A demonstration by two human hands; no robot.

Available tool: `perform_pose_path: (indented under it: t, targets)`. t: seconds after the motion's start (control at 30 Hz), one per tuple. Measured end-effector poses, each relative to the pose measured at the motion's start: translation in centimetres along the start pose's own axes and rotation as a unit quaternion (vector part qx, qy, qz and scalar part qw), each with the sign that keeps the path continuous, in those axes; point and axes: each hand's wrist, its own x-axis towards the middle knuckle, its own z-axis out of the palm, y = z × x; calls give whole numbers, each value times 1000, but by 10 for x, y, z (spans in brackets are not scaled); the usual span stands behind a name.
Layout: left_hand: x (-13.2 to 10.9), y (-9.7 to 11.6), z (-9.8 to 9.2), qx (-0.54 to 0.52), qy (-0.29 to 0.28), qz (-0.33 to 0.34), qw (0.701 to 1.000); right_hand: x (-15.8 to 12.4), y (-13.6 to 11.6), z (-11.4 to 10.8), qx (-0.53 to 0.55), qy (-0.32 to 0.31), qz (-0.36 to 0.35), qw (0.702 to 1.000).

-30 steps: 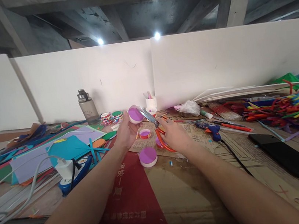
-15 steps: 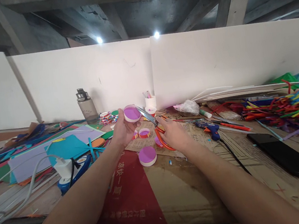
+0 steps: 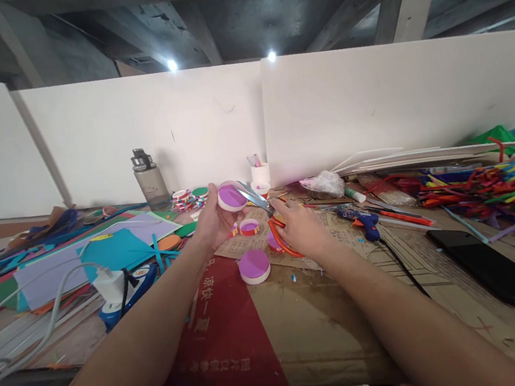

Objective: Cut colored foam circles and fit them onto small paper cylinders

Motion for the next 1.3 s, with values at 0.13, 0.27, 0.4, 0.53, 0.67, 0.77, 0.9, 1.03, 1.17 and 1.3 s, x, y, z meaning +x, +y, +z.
perform_pose_path:
  t: [0.13, 0.27, 0.4, 0.53, 0.67, 0.77, 0.9, 1.03, 1.17, 1.3]
  targets:
    - [-2, 4, 3, 13, 11, 8, 1000, 1, 1, 0, -2, -6, -2, 1000]
    - [-2, 7, 2, 24, 25, 8, 999, 1, -1, -2, -5, -11, -8, 1000]
    - [1, 6, 1, 29, 80, 10, 996, -1, -3, -4, 1, -10, -16, 1000]
    - [2, 5, 2, 7, 110, 12, 994, -1, -3, -3, 21, -9, -25, 999]
    - [1, 5, 0, 3, 88, -3, 996, -1, -3, -3, 25, -14, -19, 999]
    - [1, 4, -2, 20, 84, -37, 996, -1, -4, -4, 17, -20, -8, 1000]
    - [2, 3, -4, 29, 75, -55, 995, -1, -2, -1, -5, -23, -15, 1000]
    - [3, 4, -7, 46, 83, -47, 994, 0, 1, 1, -22, -24, -31, 999]
    - [4, 5, -9, 59, 79, -50, 994, 0, 1, 1, -25, -18, -35, 999]
    - [4, 7, -12, 49, 76, -62, 994, -1, -1, -2, -33, -23, -32, 999]
